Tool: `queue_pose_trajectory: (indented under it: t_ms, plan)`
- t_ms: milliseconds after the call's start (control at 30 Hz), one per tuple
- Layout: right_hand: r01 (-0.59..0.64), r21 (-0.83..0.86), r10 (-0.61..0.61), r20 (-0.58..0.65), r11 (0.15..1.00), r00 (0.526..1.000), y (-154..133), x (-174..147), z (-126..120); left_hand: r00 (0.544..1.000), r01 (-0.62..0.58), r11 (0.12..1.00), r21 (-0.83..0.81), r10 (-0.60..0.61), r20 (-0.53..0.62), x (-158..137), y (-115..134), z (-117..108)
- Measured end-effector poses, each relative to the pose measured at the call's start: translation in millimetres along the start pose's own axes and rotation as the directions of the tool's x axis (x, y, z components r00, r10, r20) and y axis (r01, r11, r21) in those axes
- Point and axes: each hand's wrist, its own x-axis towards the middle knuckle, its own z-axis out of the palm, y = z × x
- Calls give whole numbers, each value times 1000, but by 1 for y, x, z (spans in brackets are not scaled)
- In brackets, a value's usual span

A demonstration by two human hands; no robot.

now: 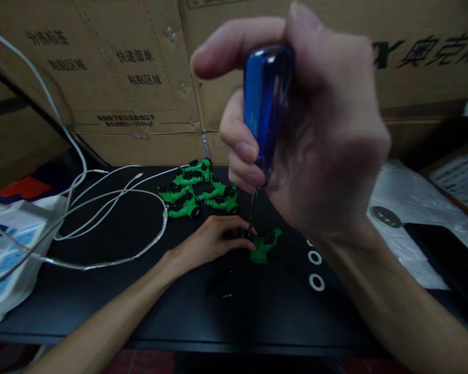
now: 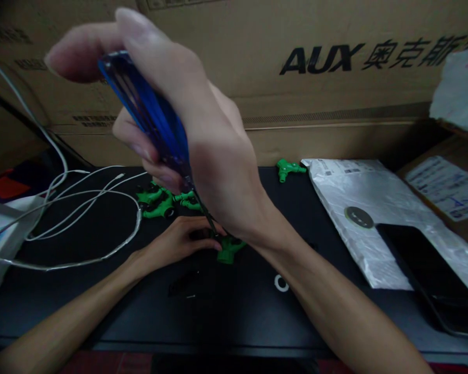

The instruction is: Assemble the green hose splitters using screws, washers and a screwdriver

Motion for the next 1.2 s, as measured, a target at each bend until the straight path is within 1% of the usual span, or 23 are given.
queue_pose_trajectory:
  t_ms: [33,100,200,267,300,367,433,467,567,633,733,867,1033,1133,1200]
  plan:
    - [-3,25,3,-4,1000,1000,0,0,0,1000,3,1000,2,-3,2,0,0,0]
    - [-17,55,20,-56,998,998,0,2,3,1000,5,1000,11,-5,-4,0,-1,0]
    - [-1,53,7,-122,999,993,2,4,7,1000,1,1000,22,-1,-16,0,-2,-1]
    - [-29,50,36,-153,998,988,1,4,6,1000,2,1000,19,-2,-16,0,-2,-1]
    - [-69,41,74,-145,997,987,0,4,5,1000,6,1000,14,-6,-13,0,-1,-1]
    - [-101,26,102,-73,995,992,-2,4,1,1000,17,1000,8,-17,-12,0,-1,0]
    - [-68,32,67,14,997,998,-3,4,-1,1000,21,1000,8,-21,-16,0,0,0]
    - [-48,42,47,27,998,999,-2,3,-2,1000,21,1000,9,-21,-18,0,0,0]
    - [-34,61,37,-54,998,998,2,3,0,1000,21,1000,7,-21,-12,0,-1,0]
    - [-25,64,30,-86,998,996,4,2,1,1000,14,1000,0,-14,-5,0,-1,0]
    - [-56,36,59,-94,998,994,2,2,0,1000,2,1000,0,-2,-5,0,-1,0]
    - [-87,-55,84,-47,995,995,-4,4,-3,1000,-1,1000,10,1,-9,-1,-1,1]
    - [-69,-13,66,-126,998,990,0,4,2,1000,4,1000,-8,-4,-7,-2,-2,0]
    - [-42,-8,40,-130,999,991,3,3,3,1000,1,1000,-4,-1,-10,-2,-1,0]
    - [-75,-45,69,-129,996,989,2,4,0,1000,-6,1000,-5,6,-11,-1,-1,1]
